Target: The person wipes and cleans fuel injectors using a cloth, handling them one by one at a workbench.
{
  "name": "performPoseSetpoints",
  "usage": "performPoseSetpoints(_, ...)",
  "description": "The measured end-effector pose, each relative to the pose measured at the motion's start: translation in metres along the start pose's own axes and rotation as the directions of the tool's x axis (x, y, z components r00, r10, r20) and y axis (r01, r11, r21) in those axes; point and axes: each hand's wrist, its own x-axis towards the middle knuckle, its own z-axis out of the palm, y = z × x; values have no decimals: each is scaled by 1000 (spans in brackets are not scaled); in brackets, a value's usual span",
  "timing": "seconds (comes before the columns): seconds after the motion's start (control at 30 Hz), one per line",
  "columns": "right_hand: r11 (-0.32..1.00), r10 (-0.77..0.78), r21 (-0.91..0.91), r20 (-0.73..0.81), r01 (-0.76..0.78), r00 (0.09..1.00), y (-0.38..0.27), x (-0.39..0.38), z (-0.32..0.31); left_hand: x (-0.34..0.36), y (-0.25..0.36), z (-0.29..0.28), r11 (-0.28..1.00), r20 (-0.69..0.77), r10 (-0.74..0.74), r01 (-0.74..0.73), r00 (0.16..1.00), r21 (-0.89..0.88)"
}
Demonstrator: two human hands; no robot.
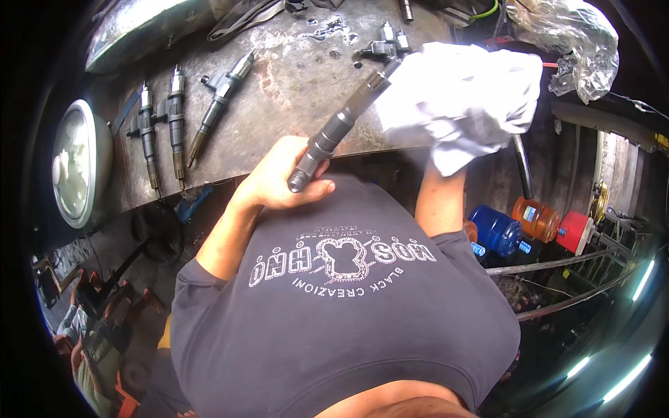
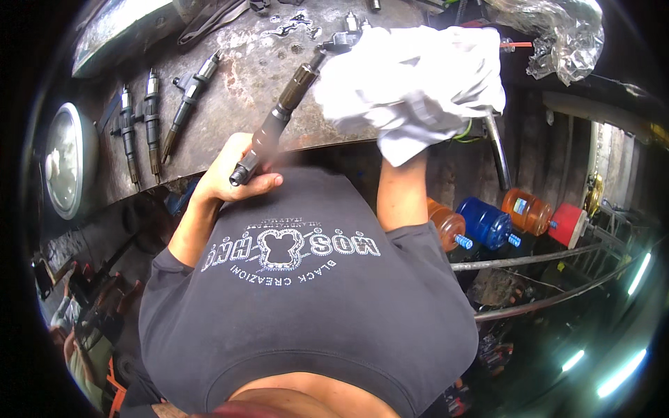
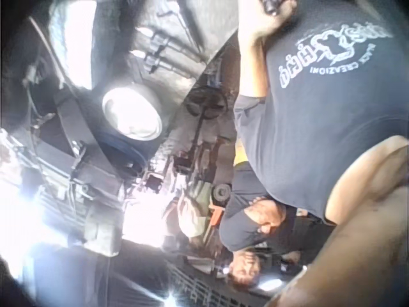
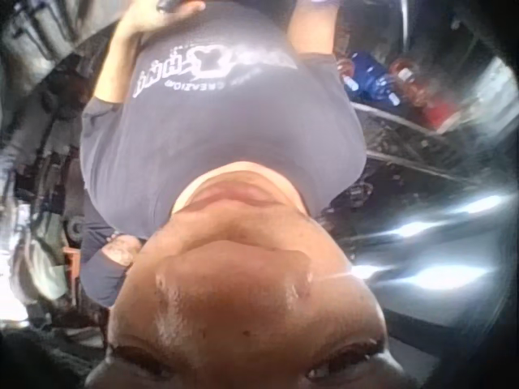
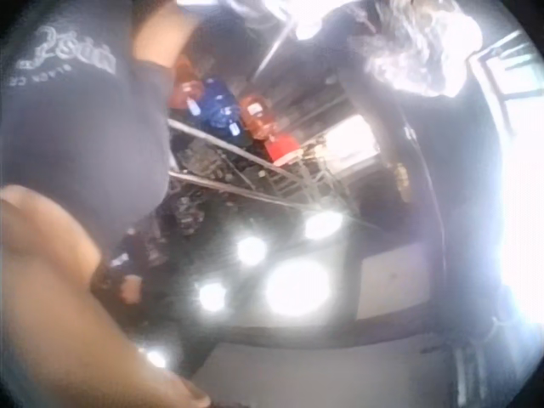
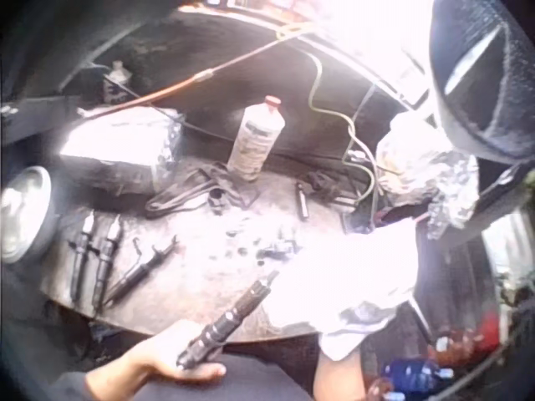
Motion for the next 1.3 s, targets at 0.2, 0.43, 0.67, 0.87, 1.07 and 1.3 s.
performPoseSetpoints(0.2, 974, 175, 121, 115, -189, 978, 33, -50, 33, 20, 4, 32, 908, -189, 139, -48, 972, 416)
performPoseSetpoints(0.43, 981, 106, 158, 47, -113, 993, 37, -34, 37, 12, -7, 17, 765, 431, -145, 377, 891, -522)
performPoseSetpoints(0.67, 986, -150, 34, -225, 161, 963, 33, 5, 9, 18, -17, 30, 980, -121, 193, -185, 974, 71)
performPoseSetpoints(0.87, 978, -173, 57, -304, 199, 937, 7, 12, -22, -2, -1, 22, 986, -94, -147, 153, 985, 66)
performPoseSetpoints(1.07, 994, 37, 102, -17, -35, 999, 44, -22, 30, 14, -4, 28, 988, -200, -59, 86, 978, 130)
performPoseSetpoints(1.3, 877, 176, 470, -122, -99, 977, 27, -29, 29, 18, 5, 24, 980, -152, -54, 82, 987, 182)
